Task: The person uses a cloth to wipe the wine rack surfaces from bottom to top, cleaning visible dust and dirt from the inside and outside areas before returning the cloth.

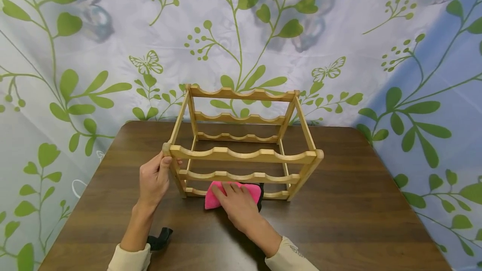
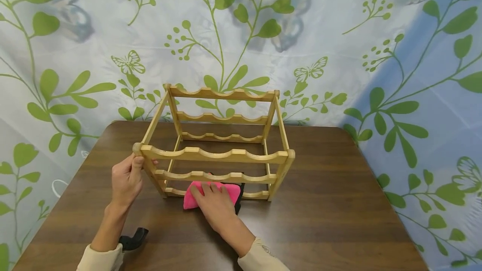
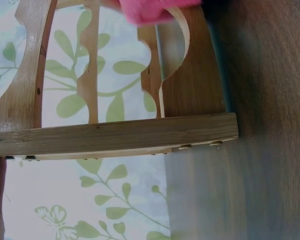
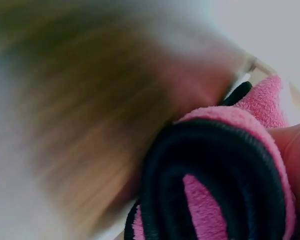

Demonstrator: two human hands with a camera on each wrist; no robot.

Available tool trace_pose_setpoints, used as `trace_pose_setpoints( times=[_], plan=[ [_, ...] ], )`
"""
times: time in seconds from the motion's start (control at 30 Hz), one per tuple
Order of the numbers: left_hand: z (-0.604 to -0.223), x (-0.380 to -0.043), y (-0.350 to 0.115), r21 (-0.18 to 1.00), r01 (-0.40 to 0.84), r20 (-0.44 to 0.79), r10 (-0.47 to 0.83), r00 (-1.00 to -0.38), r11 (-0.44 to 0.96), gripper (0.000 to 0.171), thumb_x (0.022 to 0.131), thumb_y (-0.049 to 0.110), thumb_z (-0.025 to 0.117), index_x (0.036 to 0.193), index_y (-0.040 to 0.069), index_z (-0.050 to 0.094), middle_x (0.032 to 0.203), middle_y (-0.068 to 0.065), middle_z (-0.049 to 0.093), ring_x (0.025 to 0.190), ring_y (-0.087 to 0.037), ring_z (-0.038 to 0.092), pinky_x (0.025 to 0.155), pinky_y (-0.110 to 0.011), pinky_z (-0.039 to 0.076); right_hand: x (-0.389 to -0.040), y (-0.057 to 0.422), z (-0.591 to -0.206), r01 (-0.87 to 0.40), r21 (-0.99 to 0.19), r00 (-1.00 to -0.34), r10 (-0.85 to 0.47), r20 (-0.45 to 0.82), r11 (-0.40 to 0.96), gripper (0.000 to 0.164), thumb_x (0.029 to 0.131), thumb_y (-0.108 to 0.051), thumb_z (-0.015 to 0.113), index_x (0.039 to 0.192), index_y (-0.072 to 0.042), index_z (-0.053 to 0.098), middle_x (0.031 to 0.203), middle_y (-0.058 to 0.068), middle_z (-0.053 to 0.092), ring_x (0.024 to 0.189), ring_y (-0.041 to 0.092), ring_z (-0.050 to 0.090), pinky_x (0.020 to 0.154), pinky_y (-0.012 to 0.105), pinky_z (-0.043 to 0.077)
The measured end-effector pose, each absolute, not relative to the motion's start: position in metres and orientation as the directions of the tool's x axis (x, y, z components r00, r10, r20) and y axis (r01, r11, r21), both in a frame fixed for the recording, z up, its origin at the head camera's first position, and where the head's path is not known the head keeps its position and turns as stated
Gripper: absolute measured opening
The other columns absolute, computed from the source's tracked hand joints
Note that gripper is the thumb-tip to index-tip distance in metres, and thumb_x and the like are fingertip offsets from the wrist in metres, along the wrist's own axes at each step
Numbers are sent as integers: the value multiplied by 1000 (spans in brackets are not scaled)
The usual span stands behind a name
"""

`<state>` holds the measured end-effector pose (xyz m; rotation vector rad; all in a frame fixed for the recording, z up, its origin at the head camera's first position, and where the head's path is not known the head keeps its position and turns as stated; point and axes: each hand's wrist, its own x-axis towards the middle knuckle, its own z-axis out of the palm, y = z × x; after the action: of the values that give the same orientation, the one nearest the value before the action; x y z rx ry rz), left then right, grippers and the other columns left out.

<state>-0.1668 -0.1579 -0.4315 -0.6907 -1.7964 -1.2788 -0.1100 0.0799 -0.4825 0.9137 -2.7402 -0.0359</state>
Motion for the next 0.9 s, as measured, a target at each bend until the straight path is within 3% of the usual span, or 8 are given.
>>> trace_pose_setpoints(
  times=[0.2, 0.47, 0.73, 0.9],
  plan=[
    [-432, -167, -156, 498, 801, 854, -28, -520, 332, 46, 102, 32, 49, 90, -7, 69, 72, -15, 69, 69, -14, 69, 67, -12, 52, -105, 109, -479, -492, 128, -815, -507, 281, 861, 46, 78, -4, 79, 116, -17, 56, 100, 7, 64, 89, 28, 63, 71, 44, 53],
    [-431, -166, -157, 514, 797, 847, -38, -531, 319, 46, 101, 32, 50, 87, -8, 69, 71, -17, 69, 69, -13, 70, 69, -12, 53, -98, 144, -479, -467, 100, -823, -473, 313, 879, 55, 70, 5, 79, 115, -15, 57, 96, 12, 62, 87, 30, 62, 52, 37, 48],
    [-432, -168, -157, 505, 793, 848, -24, -530, 340, 43, 102, 30, 50, 89, -6, 70, 72, -16, 70, 68, -15, 70, 68, -12, 52, -94, 162, -482, -435, 93, -820, -436, 370, 896, 62, 62, 6, 81, 115, -9, 53, 96, 14, 60, 84, 31, 62, 53, 38, 50],
    [-432, -168, -158, 501, 800, 850, -18, -526, 330, 44, 102, 31, 50, 89, -7, 70, 72, -16, 70, 69, -15, 70, 69, -12, 52, -90, 172, -484, -399, 99, -830, -405, 383, 912, 58, 65, 6, 80, 114, -7, 52, 102, 18, 61, 89, 34, 61, 59, 41, 53]
  ],
)
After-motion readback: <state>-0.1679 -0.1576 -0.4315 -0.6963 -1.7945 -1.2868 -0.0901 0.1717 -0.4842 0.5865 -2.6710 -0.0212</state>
